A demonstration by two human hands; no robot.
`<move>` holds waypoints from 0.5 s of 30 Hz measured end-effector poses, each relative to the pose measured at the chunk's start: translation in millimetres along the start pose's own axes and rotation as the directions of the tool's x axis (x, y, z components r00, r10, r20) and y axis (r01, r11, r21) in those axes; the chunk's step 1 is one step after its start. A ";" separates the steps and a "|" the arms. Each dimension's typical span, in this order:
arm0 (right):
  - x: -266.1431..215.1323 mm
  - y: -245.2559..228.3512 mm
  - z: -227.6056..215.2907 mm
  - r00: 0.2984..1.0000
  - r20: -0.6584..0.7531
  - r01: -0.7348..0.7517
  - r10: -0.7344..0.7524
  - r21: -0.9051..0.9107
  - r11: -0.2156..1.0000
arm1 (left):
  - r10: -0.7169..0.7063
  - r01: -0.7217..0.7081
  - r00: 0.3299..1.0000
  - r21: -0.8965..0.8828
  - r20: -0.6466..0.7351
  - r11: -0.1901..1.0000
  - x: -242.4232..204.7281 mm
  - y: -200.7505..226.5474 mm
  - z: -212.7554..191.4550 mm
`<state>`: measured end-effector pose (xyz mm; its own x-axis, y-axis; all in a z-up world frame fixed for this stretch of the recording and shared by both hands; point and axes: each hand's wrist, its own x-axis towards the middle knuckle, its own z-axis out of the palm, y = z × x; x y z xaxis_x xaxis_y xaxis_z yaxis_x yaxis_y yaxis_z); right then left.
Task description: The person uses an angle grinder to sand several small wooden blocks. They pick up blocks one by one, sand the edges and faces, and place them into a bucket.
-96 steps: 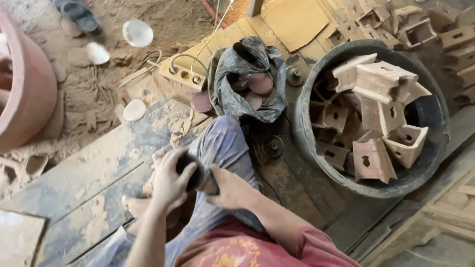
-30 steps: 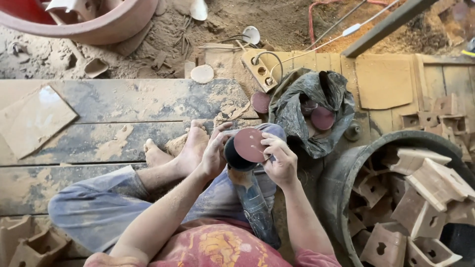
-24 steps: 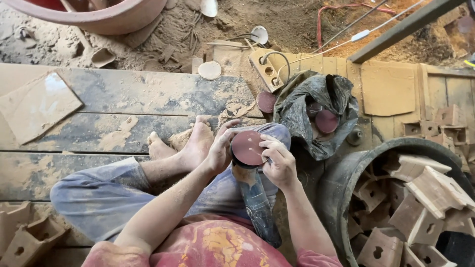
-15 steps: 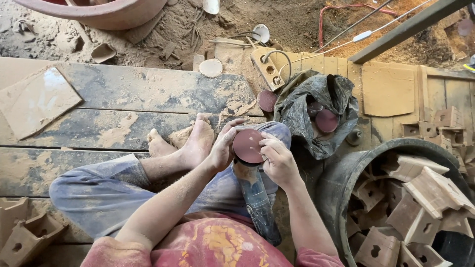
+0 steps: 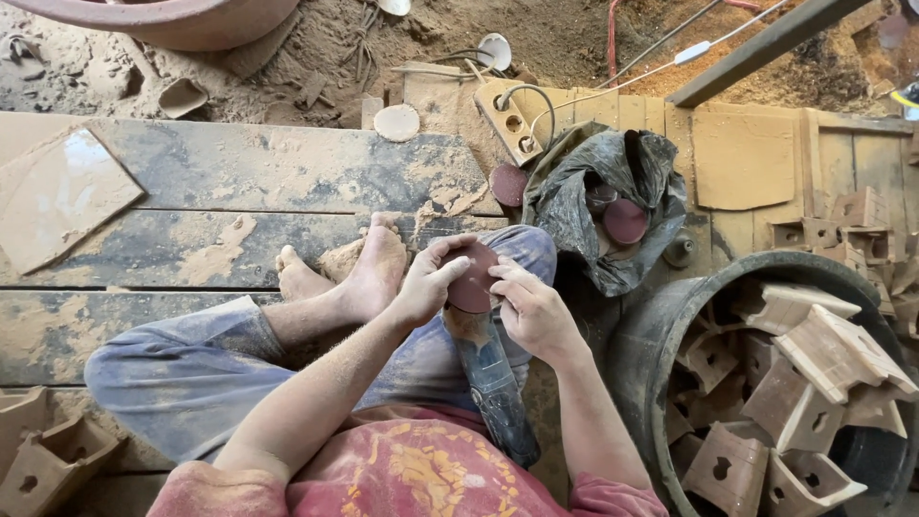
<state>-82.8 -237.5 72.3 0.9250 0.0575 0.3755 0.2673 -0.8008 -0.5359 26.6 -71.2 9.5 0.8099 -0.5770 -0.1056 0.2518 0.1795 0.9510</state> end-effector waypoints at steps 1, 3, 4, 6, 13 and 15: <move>-1.2 -1.0 -0.2 0.999 -0.001 -0.033 0.033 0.052 0.998 | -0.009 0.009 1.000 0.017 0.006 1.000 -0.3 0.9 -0.1; -4.3 3.2 1.5 0.998 -0.003 -0.065 0.066 0.102 0.993 | -0.017 0.016 1.000 0.035 0.015 0.999 -0.1 3.7 -0.9; -6.8 7.9 3.4 0.988 -0.046 -0.132 0.147 0.231 0.964 | -0.029 0.028 0.999 0.033 0.027 0.999 -0.1 5.4 -1.5; -9.1 14.1 7.3 0.969 -0.080 -0.189 0.232 0.358 0.914 | -0.040 0.039 0.998 0.030 0.041 0.999 1.1 8.0 -2.6; -2.3 4.8 17.9 0.789 0.058 -0.445 0.612 0.742 0.502 | -0.027 0.035 0.973 -0.028 0.227 0.999 2.0 20.3 -0.9; -1.1 0.2 21.6 0.779 0.108 -0.476 0.618 0.743 0.470 | -0.031 0.044 0.962 -0.039 0.272 0.998 5.2 16.3 -4.2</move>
<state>-77.9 -224.9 55.5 0.9146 -0.3859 -0.1207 -0.1145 0.0392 -0.9927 37.2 -68.0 23.3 0.6273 -0.7770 -0.0524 0.3074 0.1852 0.9334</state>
